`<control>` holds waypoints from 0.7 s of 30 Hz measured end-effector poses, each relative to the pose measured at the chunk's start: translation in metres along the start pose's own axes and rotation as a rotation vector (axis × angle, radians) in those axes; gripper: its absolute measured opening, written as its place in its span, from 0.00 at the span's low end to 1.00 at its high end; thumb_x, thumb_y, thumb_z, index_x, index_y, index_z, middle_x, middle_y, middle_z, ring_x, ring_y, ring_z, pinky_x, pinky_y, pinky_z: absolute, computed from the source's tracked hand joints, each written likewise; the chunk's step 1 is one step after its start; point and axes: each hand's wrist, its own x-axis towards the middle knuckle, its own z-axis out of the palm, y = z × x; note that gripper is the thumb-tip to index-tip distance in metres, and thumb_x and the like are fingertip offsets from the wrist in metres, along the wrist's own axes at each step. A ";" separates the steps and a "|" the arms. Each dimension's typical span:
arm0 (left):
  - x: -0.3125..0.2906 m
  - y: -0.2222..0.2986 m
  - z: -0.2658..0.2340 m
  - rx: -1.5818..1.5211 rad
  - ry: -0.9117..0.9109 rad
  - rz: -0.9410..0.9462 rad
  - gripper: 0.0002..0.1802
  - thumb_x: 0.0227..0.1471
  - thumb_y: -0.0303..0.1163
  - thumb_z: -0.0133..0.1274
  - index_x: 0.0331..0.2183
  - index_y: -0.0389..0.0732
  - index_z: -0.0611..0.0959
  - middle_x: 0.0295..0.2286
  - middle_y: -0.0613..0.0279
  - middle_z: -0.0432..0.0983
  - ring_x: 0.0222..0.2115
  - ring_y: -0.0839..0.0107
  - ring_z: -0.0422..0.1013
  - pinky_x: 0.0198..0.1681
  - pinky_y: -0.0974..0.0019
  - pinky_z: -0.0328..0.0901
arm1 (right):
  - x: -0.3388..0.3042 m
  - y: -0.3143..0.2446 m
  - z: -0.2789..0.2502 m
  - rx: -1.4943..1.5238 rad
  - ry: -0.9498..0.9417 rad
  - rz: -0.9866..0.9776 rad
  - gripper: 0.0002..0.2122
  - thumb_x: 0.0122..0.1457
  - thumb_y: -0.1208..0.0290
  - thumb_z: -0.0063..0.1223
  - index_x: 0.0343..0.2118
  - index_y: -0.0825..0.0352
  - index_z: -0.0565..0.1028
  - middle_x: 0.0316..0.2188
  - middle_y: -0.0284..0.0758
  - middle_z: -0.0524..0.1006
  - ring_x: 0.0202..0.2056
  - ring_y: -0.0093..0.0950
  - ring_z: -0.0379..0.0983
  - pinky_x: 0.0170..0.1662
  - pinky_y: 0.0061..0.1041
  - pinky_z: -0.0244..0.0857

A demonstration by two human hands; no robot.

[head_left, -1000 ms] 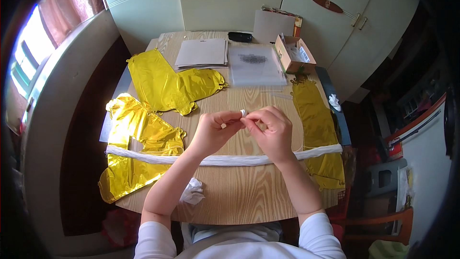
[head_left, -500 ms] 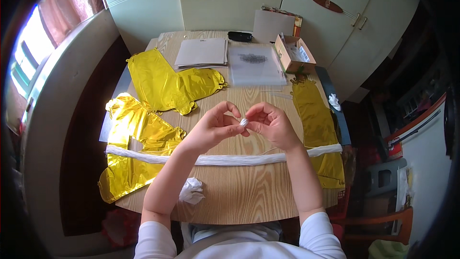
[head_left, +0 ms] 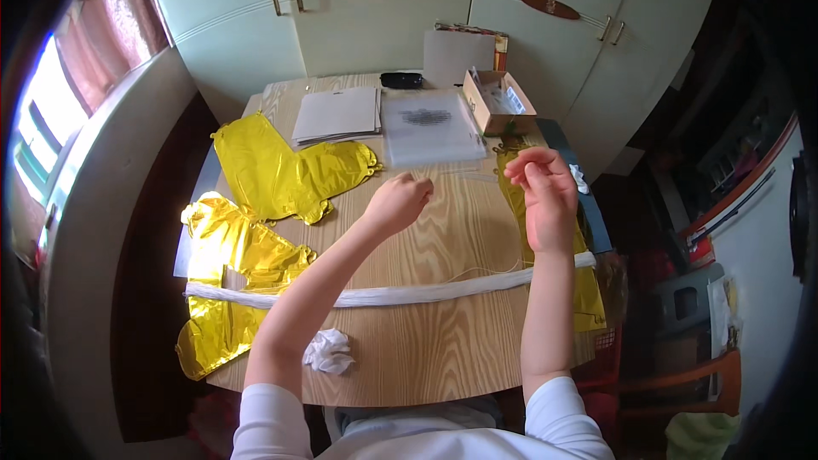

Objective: Smoothing gold foil sheets onto cardboard bases and preparing elastic cords for packaging assembly.

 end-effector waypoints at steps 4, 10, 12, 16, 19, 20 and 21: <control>0.042 -0.027 0.048 0.129 -0.073 0.078 0.09 0.51 0.35 0.51 0.33 0.43 0.81 0.28 0.55 0.77 0.36 0.55 0.73 0.40 0.55 0.67 | 0.003 -0.009 -0.008 -0.002 0.019 -0.026 0.06 0.61 0.73 0.48 0.39 0.67 0.74 0.32 0.30 0.78 0.35 0.18 0.72 0.42 0.18 0.63; 0.060 -0.035 0.080 -0.015 -0.020 0.093 0.12 0.47 0.30 0.49 0.32 0.45 0.85 0.32 0.58 0.78 0.37 0.56 0.74 0.42 0.58 0.68 | 0.003 -0.015 -0.016 0.003 0.042 -0.022 0.07 0.61 0.72 0.49 0.39 0.68 0.74 0.31 0.31 0.77 0.35 0.18 0.71 0.42 0.18 0.64; 0.062 -0.033 0.081 -0.047 -0.039 0.009 0.11 0.46 0.30 0.50 0.32 0.46 0.86 0.35 0.59 0.77 0.38 0.57 0.73 0.43 0.59 0.68 | 0.004 -0.017 -0.015 0.001 0.036 -0.025 0.07 0.61 0.72 0.49 0.39 0.68 0.74 0.31 0.31 0.76 0.35 0.18 0.71 0.42 0.18 0.65; 0.065 -0.038 0.078 -0.072 -0.064 0.006 0.10 0.45 0.30 0.52 0.31 0.45 0.85 0.36 0.58 0.76 0.38 0.56 0.73 0.43 0.59 0.68 | 0.006 -0.014 -0.014 -0.027 0.021 -0.016 0.07 0.61 0.72 0.49 0.40 0.69 0.74 0.31 0.31 0.76 0.33 0.17 0.70 0.40 0.18 0.65; 0.063 -0.036 0.067 -0.143 -0.106 0.010 0.09 0.45 0.29 0.54 0.33 0.45 0.84 0.35 0.57 0.75 0.37 0.55 0.73 0.42 0.58 0.68 | 0.006 -0.013 -0.013 -0.045 0.010 -0.021 0.07 0.62 0.72 0.49 0.40 0.69 0.74 0.31 0.30 0.76 0.33 0.16 0.70 0.38 0.16 0.64; 0.060 -0.035 0.060 -0.175 -0.123 0.010 0.09 0.45 0.29 0.54 0.33 0.45 0.83 0.35 0.57 0.74 0.37 0.55 0.72 0.42 0.58 0.68 | 0.007 -0.013 -0.012 -0.048 0.011 -0.017 0.07 0.62 0.72 0.49 0.40 0.68 0.74 0.31 0.30 0.76 0.32 0.15 0.69 0.37 0.16 0.64; 0.057 -0.031 0.050 -0.150 -0.111 0.014 0.10 0.45 0.30 0.55 0.34 0.44 0.82 0.36 0.56 0.74 0.37 0.54 0.72 0.42 0.58 0.68 | 0.007 -0.014 -0.011 -0.051 0.012 -0.011 0.07 0.62 0.72 0.49 0.40 0.68 0.74 0.30 0.30 0.76 0.32 0.15 0.69 0.36 0.15 0.64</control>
